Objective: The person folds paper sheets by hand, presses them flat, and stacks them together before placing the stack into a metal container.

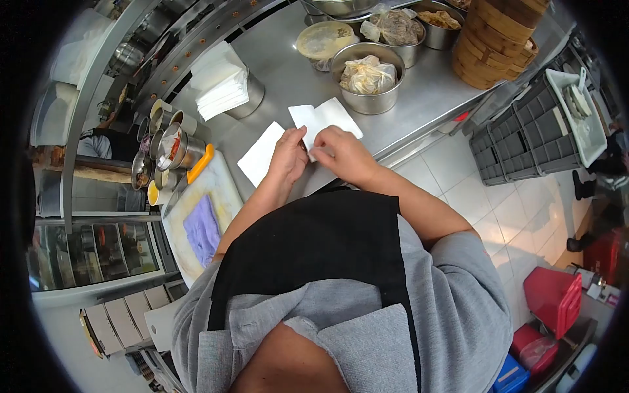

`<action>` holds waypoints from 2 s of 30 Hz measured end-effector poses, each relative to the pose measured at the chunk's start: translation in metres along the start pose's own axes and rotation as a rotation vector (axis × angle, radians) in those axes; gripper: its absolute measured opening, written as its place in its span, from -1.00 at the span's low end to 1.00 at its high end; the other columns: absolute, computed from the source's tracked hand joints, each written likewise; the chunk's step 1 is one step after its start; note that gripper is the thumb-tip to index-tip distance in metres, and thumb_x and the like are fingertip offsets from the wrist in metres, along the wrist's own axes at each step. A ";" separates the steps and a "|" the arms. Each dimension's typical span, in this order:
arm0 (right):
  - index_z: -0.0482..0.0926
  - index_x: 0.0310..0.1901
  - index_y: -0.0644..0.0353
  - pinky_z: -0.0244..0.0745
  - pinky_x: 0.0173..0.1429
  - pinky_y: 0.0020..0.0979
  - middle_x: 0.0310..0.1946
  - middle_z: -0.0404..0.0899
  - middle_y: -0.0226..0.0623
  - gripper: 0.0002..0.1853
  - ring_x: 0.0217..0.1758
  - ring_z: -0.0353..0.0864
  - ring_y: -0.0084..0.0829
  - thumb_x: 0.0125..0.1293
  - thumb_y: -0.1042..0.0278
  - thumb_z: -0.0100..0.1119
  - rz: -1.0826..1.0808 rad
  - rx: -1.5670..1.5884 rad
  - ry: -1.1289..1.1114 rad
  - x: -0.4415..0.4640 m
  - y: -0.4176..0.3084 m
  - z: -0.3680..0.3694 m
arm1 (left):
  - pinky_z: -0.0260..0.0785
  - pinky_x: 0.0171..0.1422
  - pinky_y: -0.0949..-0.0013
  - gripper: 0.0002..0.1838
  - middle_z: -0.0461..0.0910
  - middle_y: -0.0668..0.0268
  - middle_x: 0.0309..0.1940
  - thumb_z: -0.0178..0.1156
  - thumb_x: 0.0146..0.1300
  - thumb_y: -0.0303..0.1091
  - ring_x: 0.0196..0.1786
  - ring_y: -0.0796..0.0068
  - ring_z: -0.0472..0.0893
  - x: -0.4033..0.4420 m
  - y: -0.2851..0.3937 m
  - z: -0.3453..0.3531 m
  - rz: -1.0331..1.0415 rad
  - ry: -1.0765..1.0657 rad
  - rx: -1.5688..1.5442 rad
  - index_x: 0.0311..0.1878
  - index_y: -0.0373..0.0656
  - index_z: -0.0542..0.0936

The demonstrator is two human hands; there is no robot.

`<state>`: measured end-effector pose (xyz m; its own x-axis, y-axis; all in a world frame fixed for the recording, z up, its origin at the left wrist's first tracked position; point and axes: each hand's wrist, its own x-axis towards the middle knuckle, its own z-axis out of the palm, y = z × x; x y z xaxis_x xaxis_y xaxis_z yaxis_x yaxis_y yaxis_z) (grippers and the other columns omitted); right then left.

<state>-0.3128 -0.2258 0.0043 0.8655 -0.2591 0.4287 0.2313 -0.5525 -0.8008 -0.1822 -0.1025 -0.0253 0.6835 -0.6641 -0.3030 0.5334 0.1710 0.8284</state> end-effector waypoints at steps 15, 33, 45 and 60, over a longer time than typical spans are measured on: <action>0.34 0.21 0.19 0.19 0.34 -0.10 0.19 0.26 -0.03 -0.33 0.27 0.24 0.03 0.04 0.38 0.40 -0.027 -0.298 0.215 0.011 -0.025 -0.002 | 0.26 -0.36 0.55 -0.80 0.53 0.41 -0.41 0.28 0.31 -0.39 -0.44 0.68 0.41 -0.041 0.020 0.009 0.272 0.046 0.151 -0.30 -0.10 0.40; 0.48 -0.08 0.31 0.51 -0.07 -0.38 -0.19 0.55 -0.19 -0.62 -0.16 0.56 -0.38 0.19 0.28 0.37 0.370 0.349 -0.107 0.013 -0.016 0.017 | 0.35 -0.15 0.39 -0.57 0.52 0.30 -0.24 -0.02 0.46 0.10 -0.25 0.51 0.49 -0.068 0.023 0.023 0.145 0.035 -0.026 -0.11 -0.15 0.43; 0.42 -0.01 0.29 0.47 -0.05 -0.47 -0.19 0.53 -0.27 -0.60 -0.14 0.50 -0.52 0.24 0.28 0.35 0.426 0.318 -0.131 0.013 -0.024 0.008 | 0.23 -0.22 0.46 -0.50 0.41 0.41 -0.31 -0.07 0.46 0.19 -0.31 0.59 0.35 -0.061 0.017 0.018 0.132 -0.005 0.053 -0.09 -0.13 0.42; 0.46 -0.09 0.31 0.50 -0.20 -0.44 -0.25 0.55 -0.27 -0.65 -0.28 0.53 -0.51 0.22 0.30 0.34 0.412 0.396 -0.083 0.014 -0.010 0.013 | 0.39 0.01 0.41 -0.44 0.57 0.24 -0.10 -0.15 0.50 0.14 -0.15 0.50 0.54 -0.056 0.016 0.009 0.083 -0.016 0.133 0.14 -0.24 0.39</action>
<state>-0.2968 -0.2132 0.0131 0.9476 -0.3182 0.0272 0.0030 -0.0764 -0.9971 -0.2163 -0.0687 0.0090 0.7143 -0.6630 -0.2240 0.4039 0.1291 0.9057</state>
